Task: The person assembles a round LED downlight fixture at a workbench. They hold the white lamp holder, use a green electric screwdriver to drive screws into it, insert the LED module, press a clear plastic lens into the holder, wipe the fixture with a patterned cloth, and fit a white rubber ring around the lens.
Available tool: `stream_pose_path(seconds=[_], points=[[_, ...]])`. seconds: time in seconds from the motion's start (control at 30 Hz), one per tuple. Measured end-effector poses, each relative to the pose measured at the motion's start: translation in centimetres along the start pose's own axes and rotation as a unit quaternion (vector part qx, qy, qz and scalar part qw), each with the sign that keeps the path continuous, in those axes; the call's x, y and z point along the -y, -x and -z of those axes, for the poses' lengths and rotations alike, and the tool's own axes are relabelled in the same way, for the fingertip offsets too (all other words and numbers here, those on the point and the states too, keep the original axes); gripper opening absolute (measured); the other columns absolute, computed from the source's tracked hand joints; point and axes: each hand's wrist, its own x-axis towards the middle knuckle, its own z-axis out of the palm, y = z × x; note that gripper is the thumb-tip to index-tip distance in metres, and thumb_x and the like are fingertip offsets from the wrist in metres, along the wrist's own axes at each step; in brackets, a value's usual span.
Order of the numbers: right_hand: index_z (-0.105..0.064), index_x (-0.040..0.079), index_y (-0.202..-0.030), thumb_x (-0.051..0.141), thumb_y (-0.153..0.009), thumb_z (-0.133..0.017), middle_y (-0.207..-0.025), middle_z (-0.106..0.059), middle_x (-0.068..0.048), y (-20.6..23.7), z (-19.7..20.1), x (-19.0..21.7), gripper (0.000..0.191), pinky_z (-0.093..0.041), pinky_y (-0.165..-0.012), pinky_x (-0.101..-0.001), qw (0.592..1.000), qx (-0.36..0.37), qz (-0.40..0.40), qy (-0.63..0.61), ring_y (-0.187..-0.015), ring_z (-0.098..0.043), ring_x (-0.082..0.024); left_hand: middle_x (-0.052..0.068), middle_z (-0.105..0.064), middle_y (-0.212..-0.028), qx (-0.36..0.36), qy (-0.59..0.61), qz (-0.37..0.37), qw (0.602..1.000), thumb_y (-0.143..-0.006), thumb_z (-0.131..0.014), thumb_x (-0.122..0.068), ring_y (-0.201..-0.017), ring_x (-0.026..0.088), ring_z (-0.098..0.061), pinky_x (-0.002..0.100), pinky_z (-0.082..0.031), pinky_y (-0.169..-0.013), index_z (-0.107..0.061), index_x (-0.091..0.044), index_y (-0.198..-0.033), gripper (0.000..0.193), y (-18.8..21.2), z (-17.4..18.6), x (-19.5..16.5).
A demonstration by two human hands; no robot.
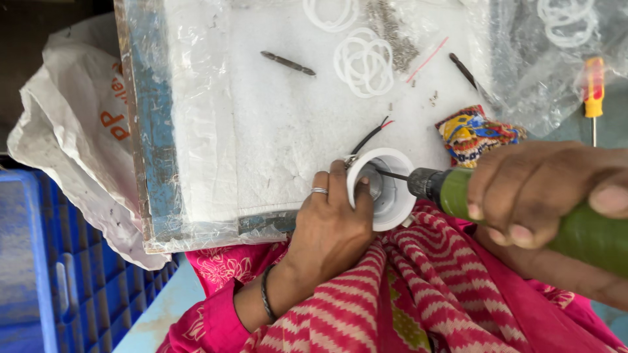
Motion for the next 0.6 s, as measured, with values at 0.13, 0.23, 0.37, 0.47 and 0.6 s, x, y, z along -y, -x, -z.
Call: stream_pose_path(seconds=[0.13, 0.23, 0.37, 0.47, 0.6], points=[[-0.071, 0.011, -0.09, 0.018, -0.096, -0.066, -0.086, -0.072, 0.002, 1.0, 2.6, -0.8, 0.011, -0.057, -0.073, -0.037, 0.998, 0.014, -0.051, -0.042, -0.067, -0.068, -0.014, 0.046, -0.056, -0.116, -0.006, 0.001, -0.009, 1.0, -0.079, -0.063, -0.006, -0.089, 0.043, -0.064, 0.042, -0.059, -0.059, -0.068, 0.015, -0.109, 0.037, -0.6, 0.2, 0.2], [-0.068, 0.014, -0.083, 0.011, -0.088, -0.075, -0.083, -0.074, 0.006, 3.6, 4.5, -2.0, 0.009, -0.056, -0.073, -0.034, 1.0, 0.013, -0.021, -0.012, -0.068, -0.067, -0.01, 0.047, -0.056, -0.117, -0.003, -0.002, -0.011, 1.0, -0.081, -0.063, -0.006, -0.089, 0.043, -0.064, 0.041, -0.058, -0.057, -0.067, 0.015, -0.107, 0.034, -1.0, 0.1, 0.4], [-0.068, 0.014, -0.084, 0.013, -0.089, -0.074, -0.085, -0.074, 0.005, 4.8, 5.3, -2.2, 0.008, -0.056, -0.074, -0.034, 1.0, 0.021, -0.007, -0.015, -0.07, -0.067, -0.01, 0.047, -0.056, -0.118, 0.016, -0.003, -0.01, 1.0, -0.08, -0.063, -0.006, -0.091, 0.044, -0.065, 0.042, -0.059, -0.057, -0.066, 0.015, -0.1, 0.03, -0.9, -0.1, 0.2], [-0.066, 0.014, -0.087, 0.015, -0.09, -0.073, -0.088, -0.072, 0.004, 3.8, 3.6, -1.5, 0.007, -0.056, -0.076, -0.0338, 1.0, -0.01, 0.006, -0.006, -0.073, -0.067, -0.01, 0.046, -0.056, -0.118, 0.017, -0.013, -0.002, 1.0, -0.075, -0.063, -0.007, -0.094, 0.046, -0.065, 0.044, -0.06, -0.059, -0.066, 0.012, -0.094, 0.026, -0.9, -0.1, -0.2], [-0.064, 0.013, -0.091, 0.017, -0.092, -0.071, -0.092, -0.071, 0.003, 2.3, -0.1, -1.5, 0.008, -0.056, -0.078, -0.0334, 0.994, -0.097, 0.047, 0.011, -0.077, -0.066, -0.011, 0.04, -0.057, -0.121, 0.01, -0.002, 0.036, 0.999, -0.077, -0.072, -0.016, -0.098, 0.045, -0.064, 0.044, -0.06, -0.062, -0.069, 0.009, -0.111, 0.043, -1.0, 0.5, -1.0]])
